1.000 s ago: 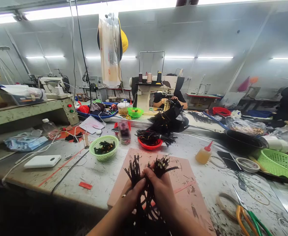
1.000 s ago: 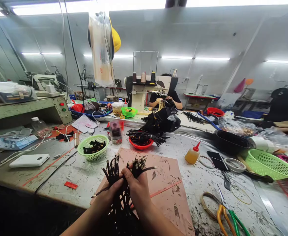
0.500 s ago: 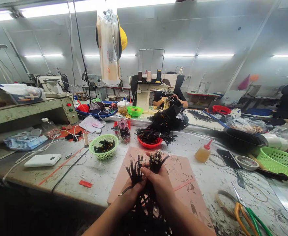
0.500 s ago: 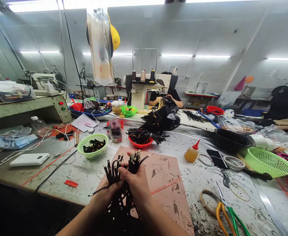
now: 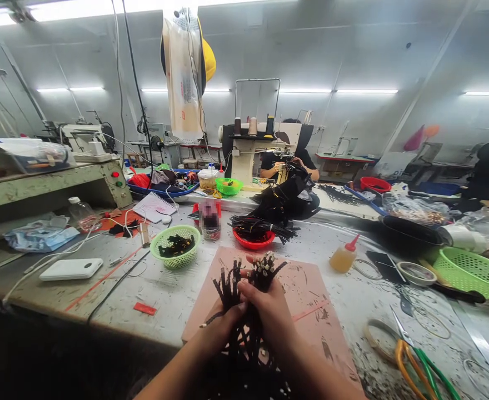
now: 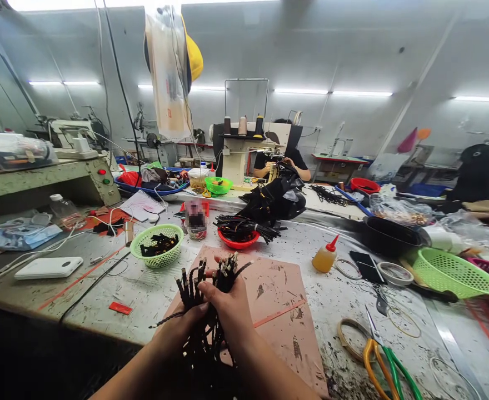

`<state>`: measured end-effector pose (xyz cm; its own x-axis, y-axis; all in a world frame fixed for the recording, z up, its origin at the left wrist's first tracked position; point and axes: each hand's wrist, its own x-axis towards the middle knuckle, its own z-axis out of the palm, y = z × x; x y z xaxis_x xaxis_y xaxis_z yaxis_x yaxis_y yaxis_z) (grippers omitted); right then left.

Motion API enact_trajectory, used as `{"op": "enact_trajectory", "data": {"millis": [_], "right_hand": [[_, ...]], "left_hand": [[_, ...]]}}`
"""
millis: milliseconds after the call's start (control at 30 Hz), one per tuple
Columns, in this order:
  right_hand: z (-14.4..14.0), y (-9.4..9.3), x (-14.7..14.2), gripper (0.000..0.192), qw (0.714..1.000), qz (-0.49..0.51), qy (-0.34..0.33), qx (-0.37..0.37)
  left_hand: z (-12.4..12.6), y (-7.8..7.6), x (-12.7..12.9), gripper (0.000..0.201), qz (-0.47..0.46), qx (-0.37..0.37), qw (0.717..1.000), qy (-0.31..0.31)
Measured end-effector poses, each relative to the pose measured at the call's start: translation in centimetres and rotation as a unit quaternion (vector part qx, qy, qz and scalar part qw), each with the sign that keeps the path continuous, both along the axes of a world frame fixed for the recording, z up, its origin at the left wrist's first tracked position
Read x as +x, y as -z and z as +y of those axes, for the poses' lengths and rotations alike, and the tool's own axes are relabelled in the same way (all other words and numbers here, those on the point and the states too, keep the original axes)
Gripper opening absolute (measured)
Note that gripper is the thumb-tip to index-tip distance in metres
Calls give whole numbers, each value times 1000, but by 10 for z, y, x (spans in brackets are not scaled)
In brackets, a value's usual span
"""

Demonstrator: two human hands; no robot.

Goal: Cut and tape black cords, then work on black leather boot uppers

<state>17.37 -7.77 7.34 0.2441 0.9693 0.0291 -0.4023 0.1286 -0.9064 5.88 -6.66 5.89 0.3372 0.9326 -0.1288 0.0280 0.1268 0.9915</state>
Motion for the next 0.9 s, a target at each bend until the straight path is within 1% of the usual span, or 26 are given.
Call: {"op": "enact_trajectory", "data": {"millis": [100, 233, 333, 400, 467, 533, 600, 667, 733, 800, 900], "right_hand": [[1, 0, 2, 56, 1000, -7, -29, 1], [0, -2, 2, 52, 999, 1, -44, -4], [-2, -2, 1, 43, 999, 0, -51, -3], [-2, -1, 1, 36, 999, -18, -32, 0], [0, 0, 2, 32, 1000, -30, -5, -3], [2, 1, 3, 33, 1000, -30, 4, -7], [4, 2, 4, 34, 999, -31, -28, -6], [5, 4, 6, 35, 997, -37, -68, -6], [5, 5, 7, 35, 995, -45, -91, -11], [3, 4, 8, 35, 995, -53, -87, -16], [-2, -1, 8, 26, 995, -56, -79, -25]], "left_hand": [[0, 2, -1, 51, 18, 4, 1000, 11], [3, 11, -2, 56, 7, -5, 1000, 8], [3, 18, -2, 53, -37, -25, 999, 17], [3, 19, -1, 48, -75, -27, 996, 33], [3, 18, 1, 42, -91, -30, 994, 51], [3, 15, 2, 39, -89, -34, 994, 62], [2, 12, 3, 38, -87, -30, 994, 66], [1, 9, 5, 39, -78, -16, 995, 58], [-1, 6, 6, 40, -52, 5, 998, 44], [-4, 3, 7, 39, -24, 20, 999, 33], [-6, 1, 7, 37, -14, 18, 999, 48]]}}
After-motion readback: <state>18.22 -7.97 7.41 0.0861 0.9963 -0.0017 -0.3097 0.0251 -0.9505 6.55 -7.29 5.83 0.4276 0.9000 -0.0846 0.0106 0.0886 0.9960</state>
